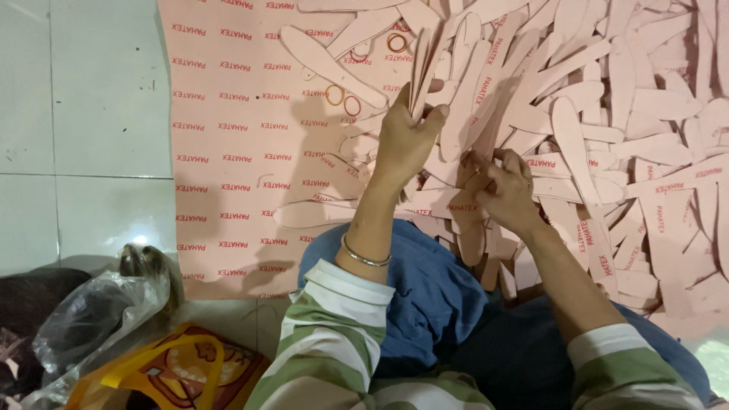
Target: The person sits on the floor and repeatedly picks up pink shoe insoles from a large pile, aligns them, and stacks them into a neat pile. The person handles the insoles by hand, occasionally adjusting their position to ensure alignment.
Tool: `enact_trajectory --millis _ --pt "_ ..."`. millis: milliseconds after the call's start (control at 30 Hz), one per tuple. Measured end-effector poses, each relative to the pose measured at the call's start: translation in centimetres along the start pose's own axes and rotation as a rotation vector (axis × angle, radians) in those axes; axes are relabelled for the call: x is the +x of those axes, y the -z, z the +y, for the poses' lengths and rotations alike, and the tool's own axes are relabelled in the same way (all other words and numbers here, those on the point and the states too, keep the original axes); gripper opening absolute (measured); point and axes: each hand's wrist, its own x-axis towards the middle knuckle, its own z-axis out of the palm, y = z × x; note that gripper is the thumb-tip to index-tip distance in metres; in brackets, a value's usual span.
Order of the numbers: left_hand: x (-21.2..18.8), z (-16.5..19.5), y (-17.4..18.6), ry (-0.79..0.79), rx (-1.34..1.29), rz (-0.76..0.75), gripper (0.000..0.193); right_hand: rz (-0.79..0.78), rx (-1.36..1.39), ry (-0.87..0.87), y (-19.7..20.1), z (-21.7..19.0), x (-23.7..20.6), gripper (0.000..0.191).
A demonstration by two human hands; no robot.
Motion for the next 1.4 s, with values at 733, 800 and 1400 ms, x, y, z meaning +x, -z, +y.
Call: enact_trajectory --millis 733,800,1400 --pt "0.5 -5.3 -4.0 -0.108 0.799 -0.193 0.039 0.519 0.877 -0.509 4.1 8.1 1.2 0.029" --pt "0.0 -6.5 -5.0 -0.093 0.873 -0.311 0.056 0.425 0.821 -0.521 3.9 7.9 1.1 0.037" --pt "-2.0 -4.9 -7.1 -0.468 0.850 -0.035 0.017 0.218 1.011 -0.593 4.3 5.8 1.0 0.046"
